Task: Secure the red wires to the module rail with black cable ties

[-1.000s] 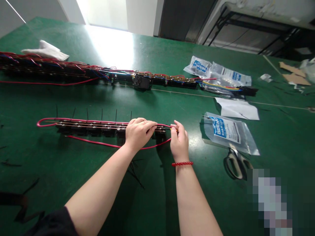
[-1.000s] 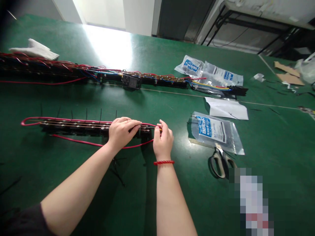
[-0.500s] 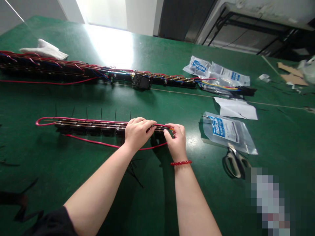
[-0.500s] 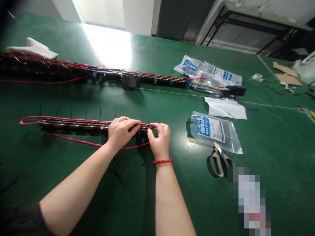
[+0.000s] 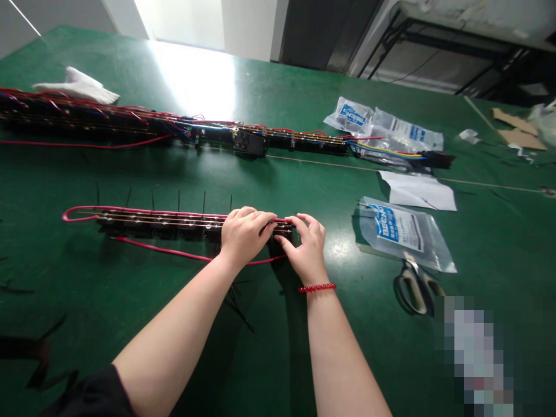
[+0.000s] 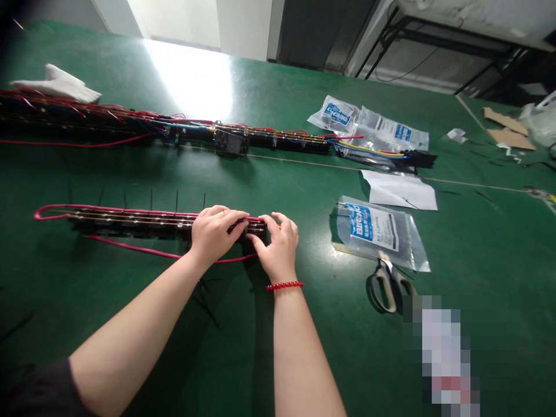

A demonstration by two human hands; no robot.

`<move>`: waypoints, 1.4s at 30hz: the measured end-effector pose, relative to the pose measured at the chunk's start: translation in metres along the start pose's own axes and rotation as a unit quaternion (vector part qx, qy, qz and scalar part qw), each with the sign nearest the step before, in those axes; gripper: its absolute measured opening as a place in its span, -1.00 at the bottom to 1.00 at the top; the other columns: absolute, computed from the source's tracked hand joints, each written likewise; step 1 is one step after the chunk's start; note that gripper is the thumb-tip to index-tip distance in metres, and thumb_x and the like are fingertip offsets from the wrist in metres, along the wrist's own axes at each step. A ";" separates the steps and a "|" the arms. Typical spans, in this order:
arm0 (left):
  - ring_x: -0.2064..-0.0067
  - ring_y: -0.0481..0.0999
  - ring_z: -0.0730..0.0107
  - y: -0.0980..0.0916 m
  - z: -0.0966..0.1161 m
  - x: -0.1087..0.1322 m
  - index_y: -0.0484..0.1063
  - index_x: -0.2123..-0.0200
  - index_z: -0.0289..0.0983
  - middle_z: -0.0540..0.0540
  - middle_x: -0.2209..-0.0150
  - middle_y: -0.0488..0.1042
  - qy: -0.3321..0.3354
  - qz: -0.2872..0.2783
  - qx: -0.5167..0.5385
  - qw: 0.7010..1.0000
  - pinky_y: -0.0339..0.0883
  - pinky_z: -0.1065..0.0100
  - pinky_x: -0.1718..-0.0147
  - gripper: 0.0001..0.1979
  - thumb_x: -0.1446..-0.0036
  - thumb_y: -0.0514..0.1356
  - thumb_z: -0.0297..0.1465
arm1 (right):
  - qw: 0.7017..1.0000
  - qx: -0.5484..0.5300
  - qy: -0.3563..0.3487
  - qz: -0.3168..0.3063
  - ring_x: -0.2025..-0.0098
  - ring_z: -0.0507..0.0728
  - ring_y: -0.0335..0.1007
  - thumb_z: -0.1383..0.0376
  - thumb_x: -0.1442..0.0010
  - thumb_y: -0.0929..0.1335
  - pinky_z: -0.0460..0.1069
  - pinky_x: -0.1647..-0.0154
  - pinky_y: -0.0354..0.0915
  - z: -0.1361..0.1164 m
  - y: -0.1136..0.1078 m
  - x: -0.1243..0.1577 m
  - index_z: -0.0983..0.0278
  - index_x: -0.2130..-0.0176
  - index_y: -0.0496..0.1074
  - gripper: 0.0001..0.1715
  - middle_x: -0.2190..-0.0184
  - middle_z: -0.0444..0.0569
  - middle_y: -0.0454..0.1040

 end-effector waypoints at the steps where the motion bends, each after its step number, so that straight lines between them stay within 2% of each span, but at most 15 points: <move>1: 0.15 0.53 0.24 0.000 0.001 0.000 0.57 0.16 -0.11 -0.03 0.24 0.65 0.005 0.000 -0.001 1.000 0.29 0.20 0.14 -0.78 -0.30 0.13 -0.24 | 1.000 0.000 0.001 0.001 -0.16 0.32 0.19 0.11 -0.09 0.47 0.30 -0.20 0.20 -0.001 0.000 0.000 0.07 0.01 0.48 -0.56 -0.08 0.05 0.34; 7: 0.15 0.54 0.25 -0.001 0.004 0.002 0.56 0.14 -0.14 -0.04 0.23 0.64 0.024 0.012 -0.001 1.000 0.30 0.20 0.13 -0.78 -0.31 0.12 -0.26 | 1.000 0.002 -0.007 0.018 -0.16 0.32 0.19 0.17 -0.10 0.45 0.28 -0.20 0.21 -0.007 -0.001 0.001 0.12 0.00 0.46 -0.56 -0.08 0.08 0.34; 13: 0.13 0.55 0.22 0.001 -0.002 0.001 0.55 0.10 -0.15 -0.07 0.23 0.64 -0.001 0.008 0.017 1.000 0.34 0.20 0.10 -0.76 -0.25 0.19 -0.22 | 1.000 0.010 -0.014 0.024 -0.17 0.33 0.20 0.17 -0.12 0.43 0.29 -0.20 0.19 -0.011 -0.002 0.002 0.16 -0.02 0.42 -0.54 -0.06 0.11 0.38; 16: 0.14 0.55 0.22 0.001 -0.002 0.000 0.55 0.09 -0.16 -0.07 0.23 0.65 -0.008 0.007 0.021 1.000 0.36 0.20 0.11 -0.75 -0.24 0.21 -0.21 | 0.998 0.023 -0.031 0.050 -0.20 0.33 0.20 0.18 -0.12 0.42 0.32 -0.21 0.17 -0.020 -0.010 0.003 0.15 -0.03 0.40 -0.54 -0.09 0.11 0.37; 19: 0.16 0.56 0.23 0.000 -0.002 0.000 0.56 0.11 -0.15 -0.06 0.24 0.65 -0.016 0.013 0.026 0.999 0.36 0.21 0.12 -0.76 -0.23 0.22 -0.21 | 0.994 0.032 -0.066 0.082 -0.17 0.31 0.26 0.22 -0.15 0.39 0.30 -0.22 0.16 -0.033 -0.019 0.005 0.14 0.04 0.42 -0.66 -0.03 0.07 0.44; 22: 0.18 0.56 0.24 -0.002 -0.003 0.001 0.57 0.14 -0.16 -0.05 0.25 0.65 -0.024 0.023 0.030 0.999 0.37 0.22 0.14 -0.78 -0.22 0.22 -0.22 | 0.992 0.025 -0.087 0.087 -0.05 0.24 0.38 0.26 -0.21 0.35 0.27 -0.23 0.15 -0.041 -0.019 0.006 0.15 0.11 0.43 -0.79 0.11 0.00 0.53; 26: 0.21 0.57 0.24 -0.003 -0.004 0.002 0.59 0.18 -0.16 -0.04 0.27 0.65 -0.034 0.035 0.026 0.998 0.37 0.23 0.19 -0.80 -0.20 0.24 -0.23 | 0.996 -0.019 -0.073 0.051 0.11 0.17 0.44 0.32 -0.25 0.30 0.19 -0.15 0.24 -0.043 -0.009 0.005 0.15 0.13 0.44 -0.81 0.22 -0.06 0.56; 31: 0.23 0.57 0.26 -0.003 -0.006 0.003 0.61 0.22 -0.16 -0.05 0.30 0.65 -0.033 0.044 0.024 0.998 0.37 0.26 0.22 -0.78 -0.21 0.23 -0.19 | 0.997 -0.037 -0.042 0.055 0.11 0.18 0.42 0.32 -0.22 0.32 0.12 -0.03 0.28 -0.040 -0.006 0.003 0.16 0.13 0.47 -0.80 0.21 -0.05 0.57; 36: 0.24 0.57 0.30 -0.003 -0.005 0.002 0.62 0.25 -0.16 -0.02 0.32 0.66 -0.029 0.047 0.043 0.998 0.38 0.28 0.18 -0.77 -0.23 0.22 -0.18 | 0.996 -0.052 -0.041 0.055 0.14 0.17 0.42 0.27 -0.21 0.36 0.11 0.01 0.28 -0.038 -0.005 -0.001 0.16 0.21 0.50 -0.87 0.25 -0.08 0.59; 42: 0.29 0.57 0.33 -0.007 -0.002 0.003 0.63 0.33 -0.14 0.03 0.37 0.65 -0.021 0.071 0.041 0.996 0.38 0.30 0.22 -0.79 -0.23 0.23 -0.22 | 0.997 -0.049 -0.016 0.062 0.17 0.17 0.42 0.26 -0.22 0.38 0.11 0.06 0.27 -0.037 -0.006 -0.002 0.16 0.29 0.52 -0.92 0.30 -0.10 0.59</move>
Point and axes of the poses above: each hand's wrist, its own x-axis away from the middle knuckle, its own y-axis out of the palm, z = x × y, the point moved 9 cm from there along -x, towards the middle knuckle
